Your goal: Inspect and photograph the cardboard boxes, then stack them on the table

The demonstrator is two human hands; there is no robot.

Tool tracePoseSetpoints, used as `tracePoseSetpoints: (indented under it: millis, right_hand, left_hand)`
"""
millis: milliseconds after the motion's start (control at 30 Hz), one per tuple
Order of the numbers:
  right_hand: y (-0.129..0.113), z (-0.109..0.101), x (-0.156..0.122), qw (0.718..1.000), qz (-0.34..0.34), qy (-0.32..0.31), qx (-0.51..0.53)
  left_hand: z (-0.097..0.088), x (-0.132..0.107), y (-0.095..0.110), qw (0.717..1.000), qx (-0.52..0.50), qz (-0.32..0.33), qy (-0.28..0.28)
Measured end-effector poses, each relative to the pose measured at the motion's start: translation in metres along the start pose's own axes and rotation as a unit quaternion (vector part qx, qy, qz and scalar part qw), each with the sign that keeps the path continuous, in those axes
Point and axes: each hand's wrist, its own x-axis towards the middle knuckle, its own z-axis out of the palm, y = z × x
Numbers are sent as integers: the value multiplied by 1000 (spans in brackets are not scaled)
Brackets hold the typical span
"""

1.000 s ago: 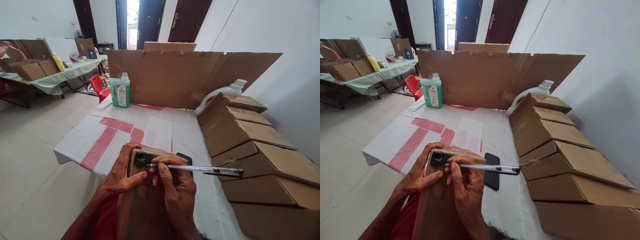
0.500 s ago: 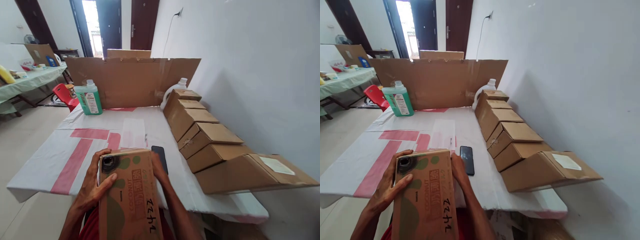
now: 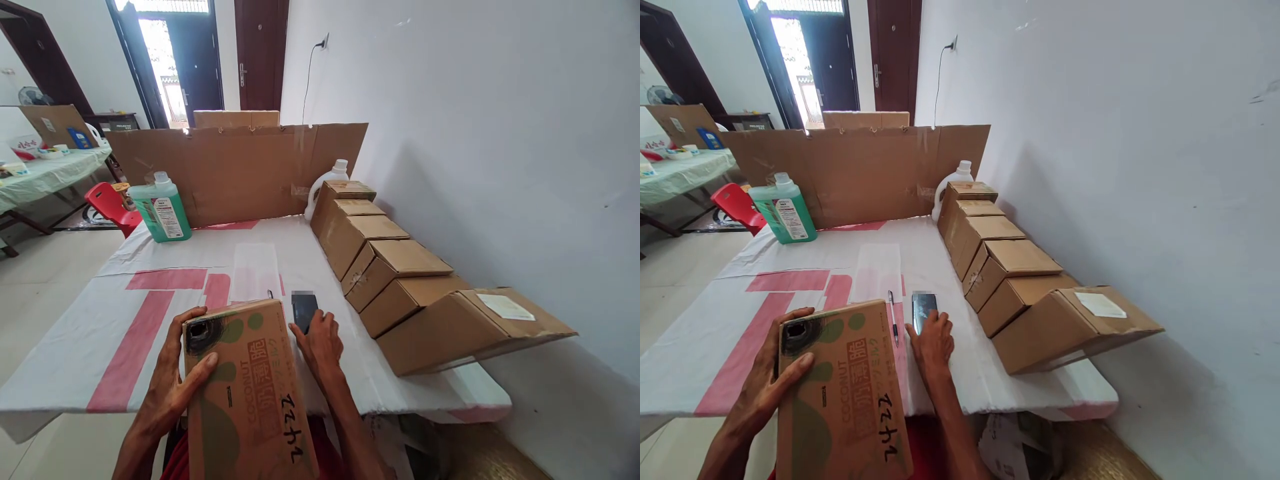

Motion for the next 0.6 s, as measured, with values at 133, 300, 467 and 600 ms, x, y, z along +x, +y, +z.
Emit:
tracePoseSetpoints:
  millis: [133, 300, 467, 600]
  right_hand:
    - [17, -1, 8, 999, 37, -9, 23]
    - [22, 2, 29, 988, 50, -34, 139]
    - [32, 2, 23, 938, 19, -69, 338]
    - [38, -21, -7, 833, -2, -94, 545]
  left_hand:
    - [3, -1, 4, 1000, -10, 6, 11]
    - [5, -5, 13, 1000, -22, 1, 13]
    - [5, -5, 15, 999, -34, -9, 12]
    - [5, -2, 7, 999, -32, 9, 0]
